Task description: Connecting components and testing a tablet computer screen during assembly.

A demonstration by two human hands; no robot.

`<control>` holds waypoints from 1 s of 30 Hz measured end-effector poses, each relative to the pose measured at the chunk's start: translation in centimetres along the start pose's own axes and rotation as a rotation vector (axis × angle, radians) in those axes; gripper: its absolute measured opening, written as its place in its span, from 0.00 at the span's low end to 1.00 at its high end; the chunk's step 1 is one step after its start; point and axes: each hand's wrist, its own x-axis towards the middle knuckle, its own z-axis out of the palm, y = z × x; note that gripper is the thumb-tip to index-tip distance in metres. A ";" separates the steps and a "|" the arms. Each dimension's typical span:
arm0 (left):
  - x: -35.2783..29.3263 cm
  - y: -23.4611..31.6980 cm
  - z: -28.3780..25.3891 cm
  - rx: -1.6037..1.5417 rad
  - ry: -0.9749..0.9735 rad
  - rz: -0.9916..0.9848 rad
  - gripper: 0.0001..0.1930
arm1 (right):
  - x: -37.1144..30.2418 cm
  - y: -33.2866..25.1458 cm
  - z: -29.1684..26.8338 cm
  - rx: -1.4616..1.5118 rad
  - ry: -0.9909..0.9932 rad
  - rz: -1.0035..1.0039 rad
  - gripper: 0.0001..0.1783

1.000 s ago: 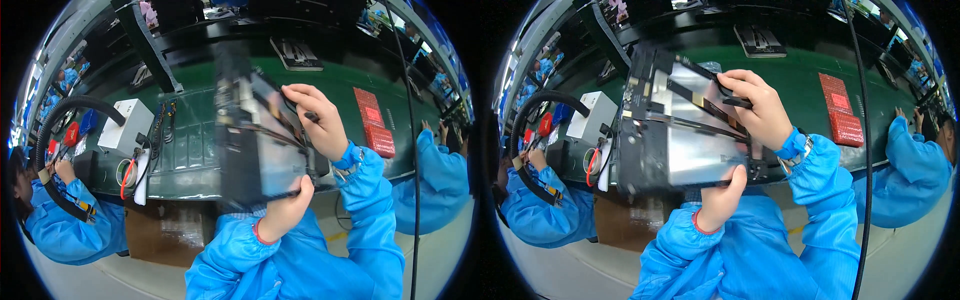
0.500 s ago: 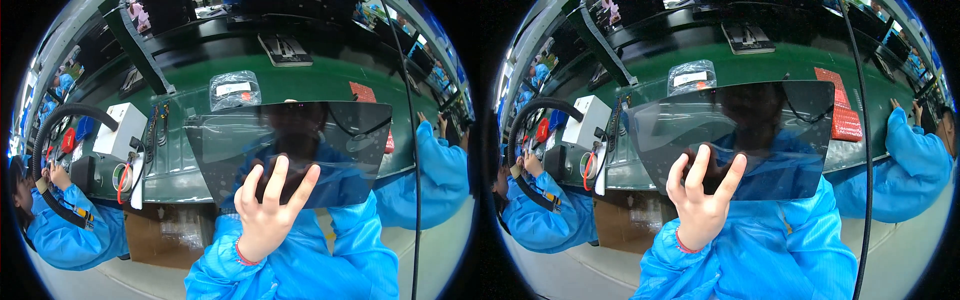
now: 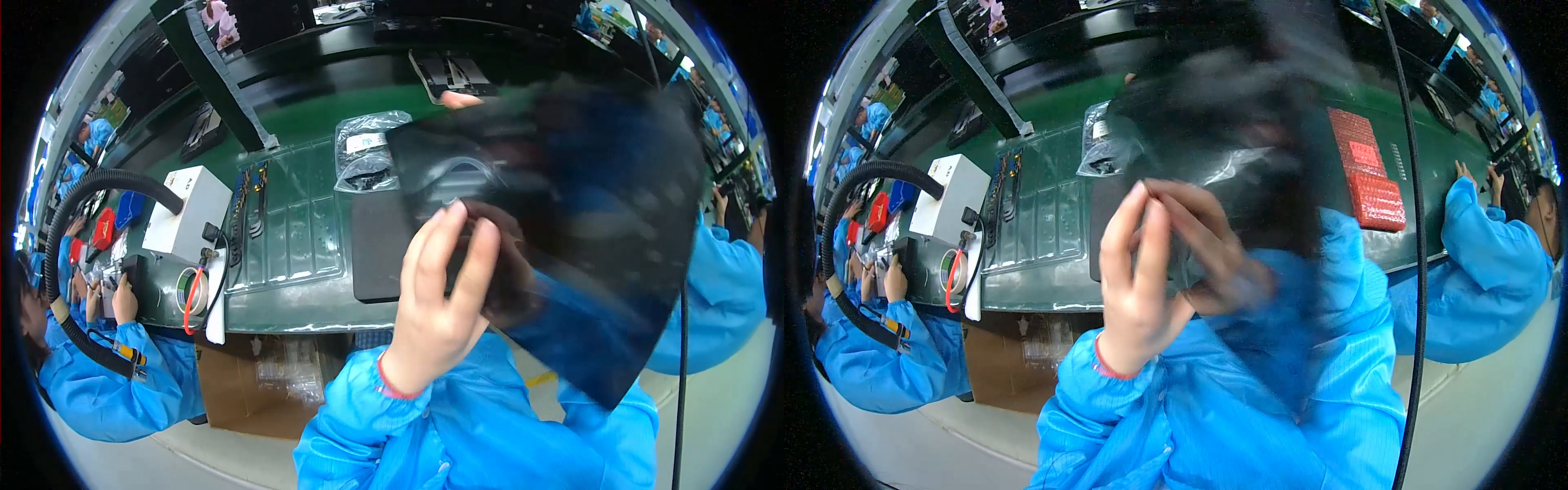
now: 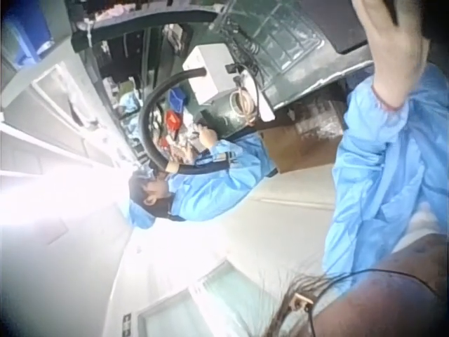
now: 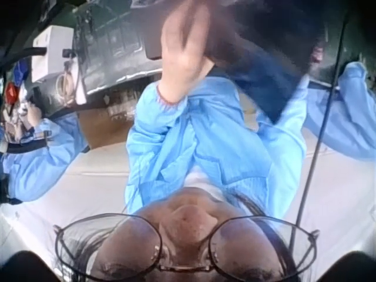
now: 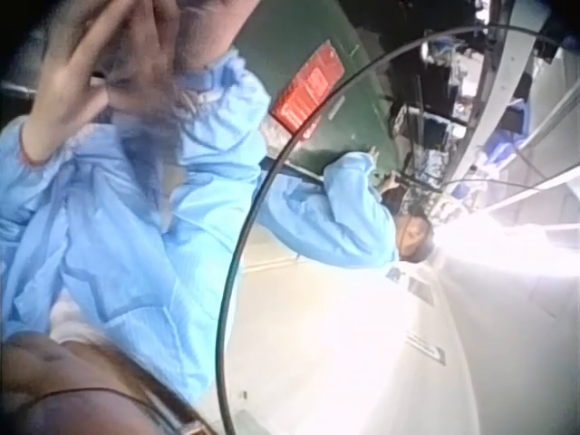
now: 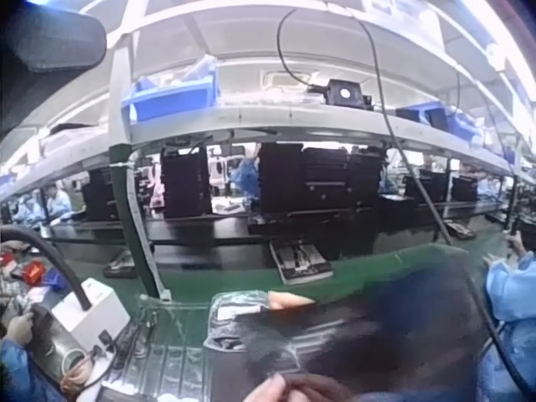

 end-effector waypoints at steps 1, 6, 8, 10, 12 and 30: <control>0.1 0.6 1.0 -0.053 0.121 -0.195 0.23 | 2.2 -1.7 1.8 -0.001 -0.003 -0.002 0.28; -2.8 1.4 3.3 -0.642 0.137 -0.610 0.05 | 10.3 -5.7 3.0 -1.445 -0.259 -0.024 0.19; -4.2 1.4 5.1 -0.828 0.210 -0.791 0.07 | 10.1 -5.8 3.1 -1.672 -0.395 0.182 0.23; -5.3 1.2 6.2 -1.089 0.311 -1.064 0.10 | 9.4 -4.3 2.0 -1.773 -0.358 0.244 0.23; -6.0 0.6 7.1 -1.168 0.329 -1.208 0.11 | 9.4 -2.9 0.3 -1.859 -0.389 0.257 0.22; -8.7 -5.1 -7.3 0.120 -0.372 -0.756 0.28 | 7.0 -0.7 -2.9 -2.297 -0.491 -0.209 0.26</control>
